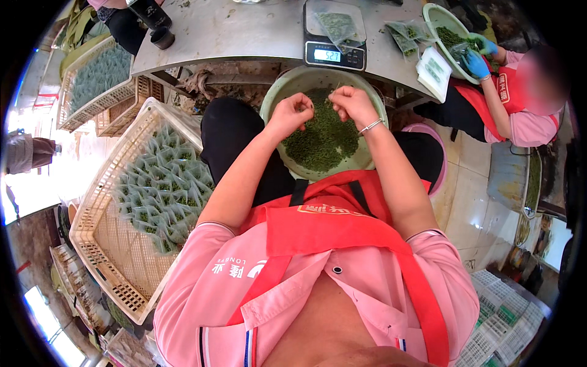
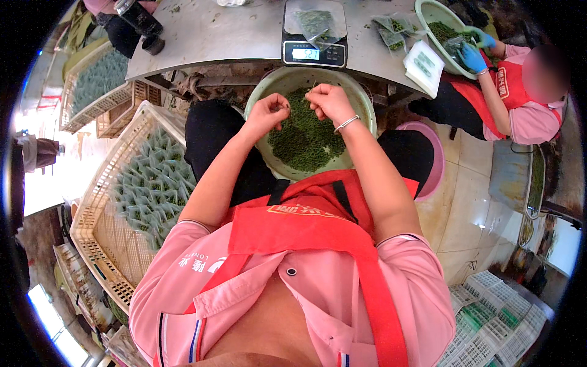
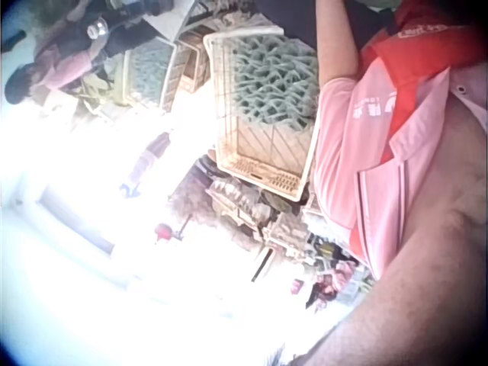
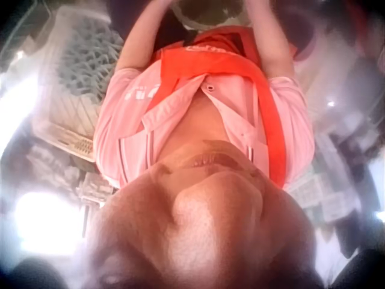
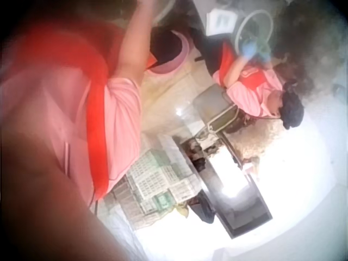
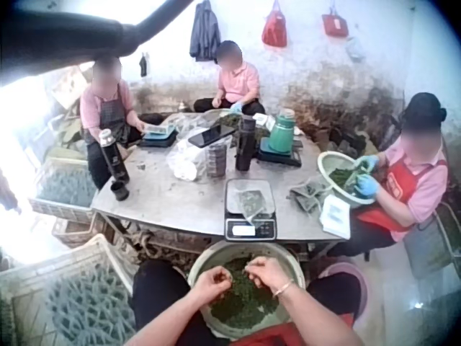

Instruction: The person scoops green tea leaves from a bowl on their lap into small mesh bags, weighs each filled bag on a digital scale, and places the finished bags into a nearby basket. The process is repeated continuously.

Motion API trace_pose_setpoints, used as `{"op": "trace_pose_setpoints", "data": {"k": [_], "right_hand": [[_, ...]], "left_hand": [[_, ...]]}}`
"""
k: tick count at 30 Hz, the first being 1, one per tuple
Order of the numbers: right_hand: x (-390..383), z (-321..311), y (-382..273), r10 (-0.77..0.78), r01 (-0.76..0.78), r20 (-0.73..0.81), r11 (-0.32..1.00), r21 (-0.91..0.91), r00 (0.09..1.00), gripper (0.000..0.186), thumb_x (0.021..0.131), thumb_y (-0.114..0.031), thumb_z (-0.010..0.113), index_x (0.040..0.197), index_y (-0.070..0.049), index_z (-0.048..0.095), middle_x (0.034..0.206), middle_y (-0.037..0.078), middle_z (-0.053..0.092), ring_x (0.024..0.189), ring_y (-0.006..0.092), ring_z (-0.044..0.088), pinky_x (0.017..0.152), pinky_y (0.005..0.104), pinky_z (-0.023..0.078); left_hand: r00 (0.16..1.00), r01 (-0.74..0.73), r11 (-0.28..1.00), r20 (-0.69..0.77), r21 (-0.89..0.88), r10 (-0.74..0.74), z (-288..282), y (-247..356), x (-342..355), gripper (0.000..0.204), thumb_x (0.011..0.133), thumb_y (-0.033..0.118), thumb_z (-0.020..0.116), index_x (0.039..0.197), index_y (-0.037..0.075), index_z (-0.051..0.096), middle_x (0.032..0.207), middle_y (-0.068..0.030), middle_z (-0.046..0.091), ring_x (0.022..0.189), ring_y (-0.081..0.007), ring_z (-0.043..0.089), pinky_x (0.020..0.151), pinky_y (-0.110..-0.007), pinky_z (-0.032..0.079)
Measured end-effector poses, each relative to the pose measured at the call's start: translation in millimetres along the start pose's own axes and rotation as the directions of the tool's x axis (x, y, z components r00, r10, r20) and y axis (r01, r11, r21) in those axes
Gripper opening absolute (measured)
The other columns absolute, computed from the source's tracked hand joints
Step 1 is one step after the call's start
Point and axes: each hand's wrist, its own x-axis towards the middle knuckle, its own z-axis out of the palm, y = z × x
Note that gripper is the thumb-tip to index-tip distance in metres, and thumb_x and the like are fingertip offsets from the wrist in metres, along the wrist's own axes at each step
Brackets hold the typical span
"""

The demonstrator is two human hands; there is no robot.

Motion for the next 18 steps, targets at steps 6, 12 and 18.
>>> {"op": "trace_pose_setpoints", "data": {"k": [6, 12, 18], "right_hand": [[20, -1, -63, -0.193, 0.305, -0.255, 0.787, 0.537, 0.947, 0.017, 0.085, -0.014, 0.062, 0.096, -0.001, 0.060, 0.078, 0.010, 0.066, 0.055, 0.0135, 0.059, 0.049, 0.0256, 0.050], [-12, 4, 6, -0.114, 0.130, -0.110, 0.980, 0.154, 0.987, 0.019, 0.086, -0.015, 0.060, 0.101, -0.003, 0.062, 0.086, 0.010, 0.066, 0.066, 0.0142, 0.063, 0.059, 0.0244, 0.051], [-31, 15, 26, -0.043, 0.011, 0.196, 0.987, 0.160, 0.980, 0.017, 0.085, -0.013, 0.062, 0.100, -0.004, 0.061, 0.080, 0.004, 0.064, 0.067, 0.0108, 0.061, 0.060, 0.0234, 0.050]], "left_hand": [[1.000, -0.026, 0.998, -0.015, -0.055, 0.025, 2, 2, 0, 0.012, 0.078, 0.008, 0.060, 0.087, 0.002, 0.054, 0.071, -0.0014, 0.056, 0.051, -0.0084, 0.052, 0.045, -0.022, 0.044], [0.999, -0.003, 0.976, 0.042, -0.220, 0.012, -2, 10, -6, 0.011, 0.082, 0.006, 0.059, 0.090, 0.002, 0.054, 0.070, -0.0010, 0.055, 0.051, -0.0077, 0.051, 0.045, -0.021, 0.043], [0.999, -0.045, 0.939, -0.008, -0.341, 0.045, 1, 12, -7, 0.009, 0.082, 0.006, 0.059, 0.089, 0.002, 0.054, 0.070, -0.0006, 0.055, 0.051, -0.0074, 0.052, 0.045, -0.020, 0.041]]}}
